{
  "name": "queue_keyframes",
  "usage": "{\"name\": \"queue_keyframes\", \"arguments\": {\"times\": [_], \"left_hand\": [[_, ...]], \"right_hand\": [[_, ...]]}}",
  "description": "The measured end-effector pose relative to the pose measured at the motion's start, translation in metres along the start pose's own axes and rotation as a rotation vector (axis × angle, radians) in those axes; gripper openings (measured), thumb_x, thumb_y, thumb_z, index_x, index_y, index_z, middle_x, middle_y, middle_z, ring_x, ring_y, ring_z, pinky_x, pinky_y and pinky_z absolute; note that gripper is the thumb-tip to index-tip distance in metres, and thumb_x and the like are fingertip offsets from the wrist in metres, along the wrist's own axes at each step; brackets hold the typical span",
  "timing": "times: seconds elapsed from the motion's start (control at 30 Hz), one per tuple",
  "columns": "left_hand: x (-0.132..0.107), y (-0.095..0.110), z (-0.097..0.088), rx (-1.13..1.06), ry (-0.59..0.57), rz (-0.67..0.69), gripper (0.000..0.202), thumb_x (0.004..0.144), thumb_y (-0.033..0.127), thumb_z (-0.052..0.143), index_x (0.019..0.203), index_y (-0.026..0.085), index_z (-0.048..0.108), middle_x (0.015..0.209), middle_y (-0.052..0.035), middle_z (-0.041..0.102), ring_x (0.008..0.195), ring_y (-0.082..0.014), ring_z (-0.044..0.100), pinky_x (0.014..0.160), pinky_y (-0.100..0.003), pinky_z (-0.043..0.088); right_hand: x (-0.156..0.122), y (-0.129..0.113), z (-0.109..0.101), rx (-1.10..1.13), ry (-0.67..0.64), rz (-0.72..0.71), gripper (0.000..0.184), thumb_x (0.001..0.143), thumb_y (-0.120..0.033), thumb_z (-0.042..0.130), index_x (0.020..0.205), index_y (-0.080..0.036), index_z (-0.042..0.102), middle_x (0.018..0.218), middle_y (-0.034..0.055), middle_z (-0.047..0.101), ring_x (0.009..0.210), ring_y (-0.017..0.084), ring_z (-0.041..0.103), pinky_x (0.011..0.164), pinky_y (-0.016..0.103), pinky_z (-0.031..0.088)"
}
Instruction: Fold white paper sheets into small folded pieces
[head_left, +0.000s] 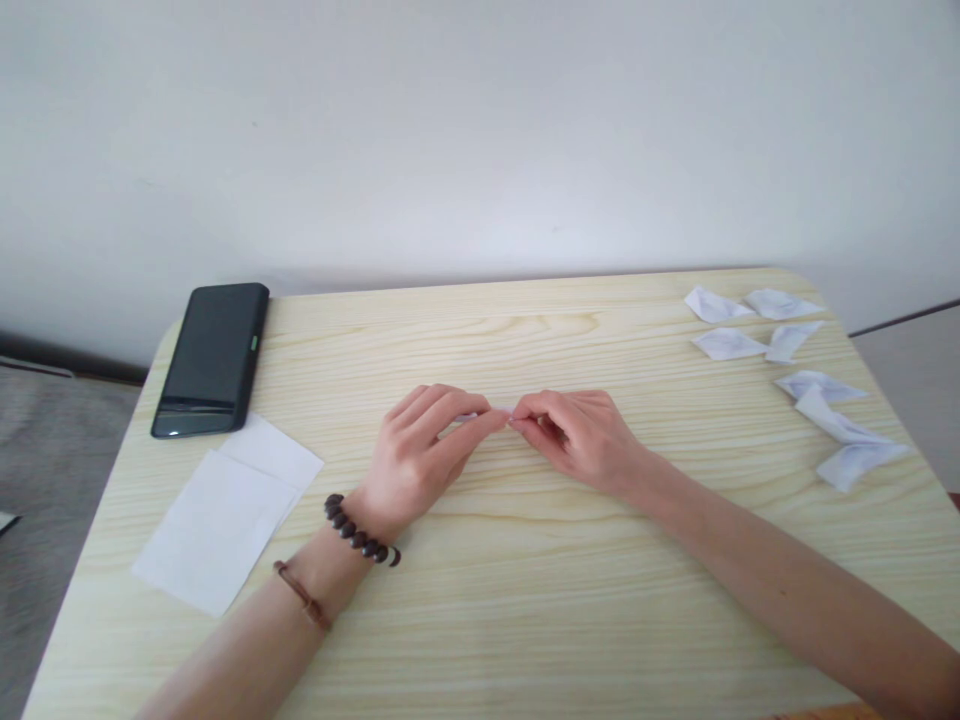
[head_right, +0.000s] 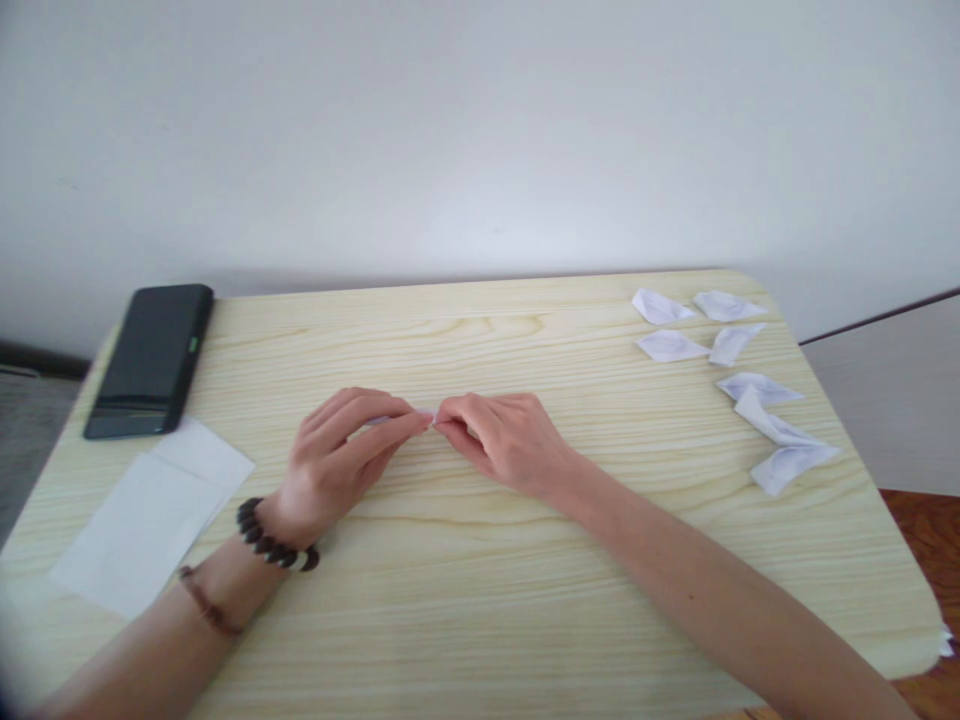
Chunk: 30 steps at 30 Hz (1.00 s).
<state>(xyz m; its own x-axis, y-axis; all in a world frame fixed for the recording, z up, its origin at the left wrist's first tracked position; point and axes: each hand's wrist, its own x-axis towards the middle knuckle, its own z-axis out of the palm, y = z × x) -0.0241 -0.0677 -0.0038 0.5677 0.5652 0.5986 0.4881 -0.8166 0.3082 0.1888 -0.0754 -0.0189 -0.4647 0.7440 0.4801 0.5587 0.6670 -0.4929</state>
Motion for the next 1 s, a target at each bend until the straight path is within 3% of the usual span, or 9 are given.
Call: {"name": "queue_keyframes", "arguments": {"times": [0.23, 0.37, 0.5, 0.87, 1.0], "left_hand": [[-0.0051, -0.0018, 0.0048, -0.063, -0.049, -0.054, 0.041, 0.085, -0.002, 0.053, 0.12, 0.019, 0.058, 0.106, -0.0072, 0.067, 0.098, -0.0156, 0.061, 0.083, -0.029, 0.053], [-0.0049, -0.0001, 0.0033, -0.074, -0.034, -0.068, 0.042, 0.085, -0.003, 0.051, 0.119, 0.02, 0.058, 0.105, -0.0063, 0.066, 0.096, -0.0149, 0.061, 0.081, -0.028, 0.054], [-0.0035, 0.0012, 0.0023, -0.078, 0.009, -0.084, 0.04, 0.084, -0.003, 0.053, 0.116, 0.02, 0.06, 0.102, -0.0056, 0.066, 0.092, -0.0146, 0.062, 0.079, -0.027, 0.054], [-0.0059, -0.0028, 0.003, -0.094, -0.008, -0.047, 0.04, 0.08, -0.007, 0.056, 0.114, 0.015, 0.061, 0.102, -0.0073, 0.067, 0.09, -0.0148, 0.06, 0.078, -0.027, 0.052], [-0.0033, -0.0027, 0.0046, -0.047, -0.01, -0.022, 0.033, 0.08, -0.001, 0.061, 0.109, 0.015, 0.062, 0.097, -0.0069, 0.069, 0.085, -0.0162, 0.061, 0.075, -0.03, 0.052]], "right_hand": [[0.0025, 0.0, -0.0009, -0.076, 0.048, -0.011, 0.004, 0.094, -0.019, 0.05, 0.094, -0.019, 0.053, 0.075, -0.0005, 0.07, 0.058, 0.009, 0.062, 0.058, 0.02, 0.043], [0.0017, 0.0016, 0.0002, -0.041, 0.093, -0.004, 0.002, 0.092, -0.02, 0.054, 0.094, -0.02, 0.054, 0.075, -0.001, 0.07, 0.059, 0.009, 0.062, 0.059, 0.02, 0.044], [0.0003, 0.0032, 0.0022, -0.014, 0.182, 0.041, 0.013, 0.089, -0.025, 0.061, 0.099, -0.021, 0.054, 0.078, -0.001, 0.071, 0.06, 0.008, 0.063, 0.058, 0.019, 0.046], [0.0024, 0.0033, -0.0017, 0.014, 0.146, -0.044, 0.009, 0.09, -0.015, 0.057, 0.096, -0.021, 0.061, 0.097, 0.0017, 0.075, 0.083, 0.01, 0.071, 0.071, 0.018, 0.052], [0.0018, 0.0028, -0.0015, 0.023, 0.133, -0.048, 0.01, 0.09, -0.015, 0.058, 0.098, -0.021, 0.061, 0.1, 0.0025, 0.075, 0.087, 0.011, 0.071, 0.075, 0.02, 0.054]]}}
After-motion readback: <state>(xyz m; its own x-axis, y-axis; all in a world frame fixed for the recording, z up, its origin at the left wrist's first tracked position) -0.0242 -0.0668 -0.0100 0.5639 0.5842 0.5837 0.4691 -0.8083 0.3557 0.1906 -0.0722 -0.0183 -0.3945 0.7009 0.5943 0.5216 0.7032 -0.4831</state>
